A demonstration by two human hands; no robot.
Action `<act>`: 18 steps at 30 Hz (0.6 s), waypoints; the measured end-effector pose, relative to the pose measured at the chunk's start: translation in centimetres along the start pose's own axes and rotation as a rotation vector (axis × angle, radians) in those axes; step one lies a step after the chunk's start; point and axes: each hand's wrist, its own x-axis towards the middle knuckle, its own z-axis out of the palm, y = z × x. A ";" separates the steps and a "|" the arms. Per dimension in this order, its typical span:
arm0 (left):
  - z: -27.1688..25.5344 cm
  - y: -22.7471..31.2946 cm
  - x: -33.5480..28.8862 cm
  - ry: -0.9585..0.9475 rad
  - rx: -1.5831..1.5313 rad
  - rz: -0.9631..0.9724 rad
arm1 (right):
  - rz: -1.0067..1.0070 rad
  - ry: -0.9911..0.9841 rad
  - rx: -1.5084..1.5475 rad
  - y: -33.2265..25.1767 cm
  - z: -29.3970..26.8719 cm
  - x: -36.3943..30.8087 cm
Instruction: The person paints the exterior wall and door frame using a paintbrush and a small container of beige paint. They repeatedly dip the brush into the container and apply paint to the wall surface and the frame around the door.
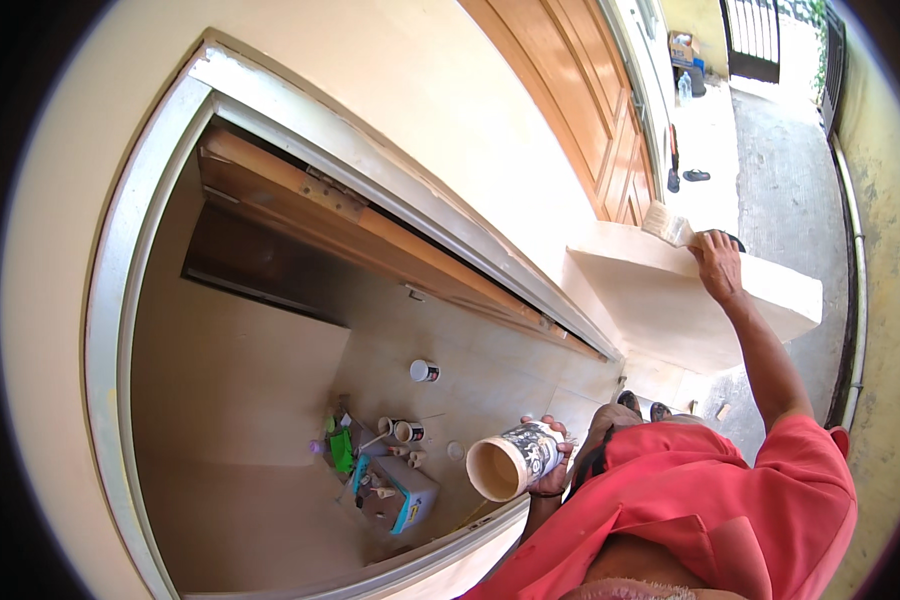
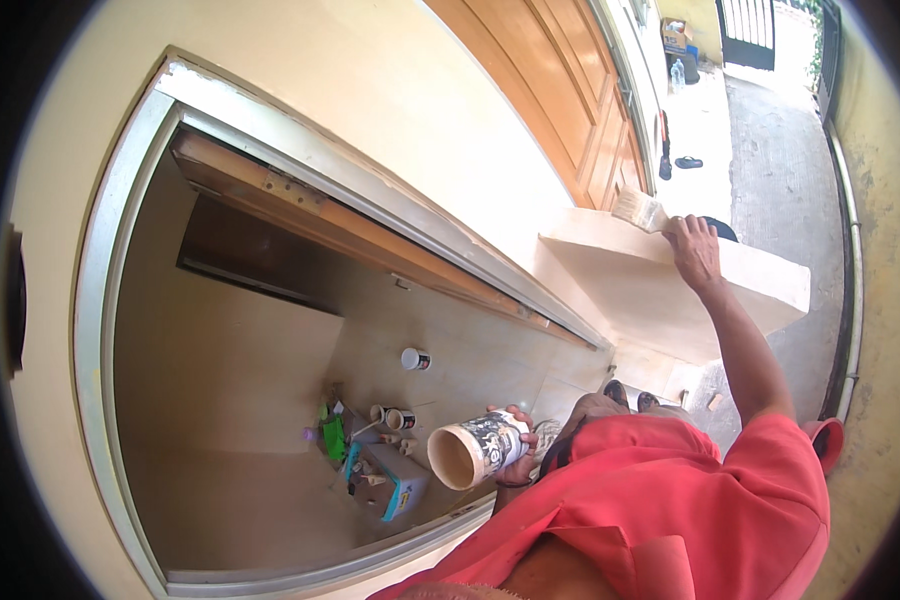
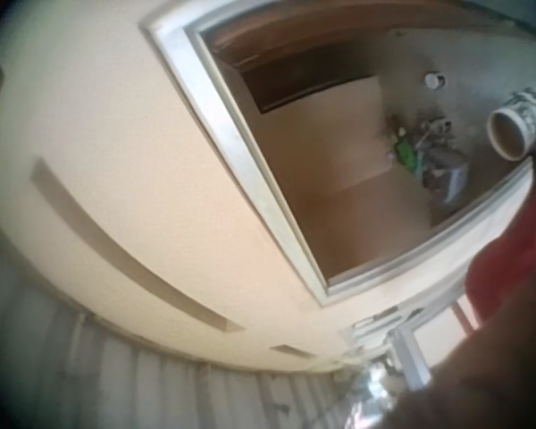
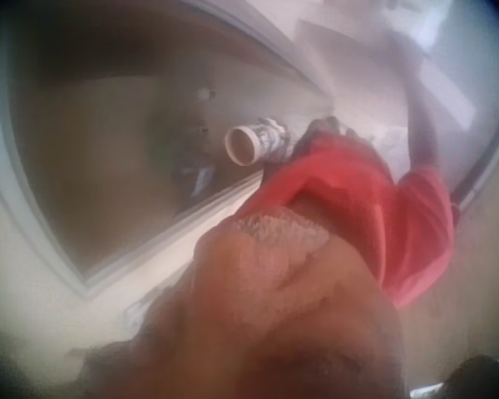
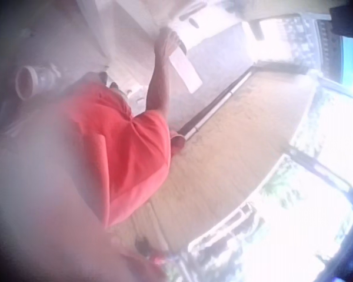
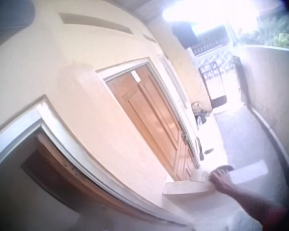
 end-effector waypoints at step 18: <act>4.8 -1.1 1.3 -0.027 0.032 -0.213 | 0.047 -0.078 -0.015 -3.1 -1.1 0.4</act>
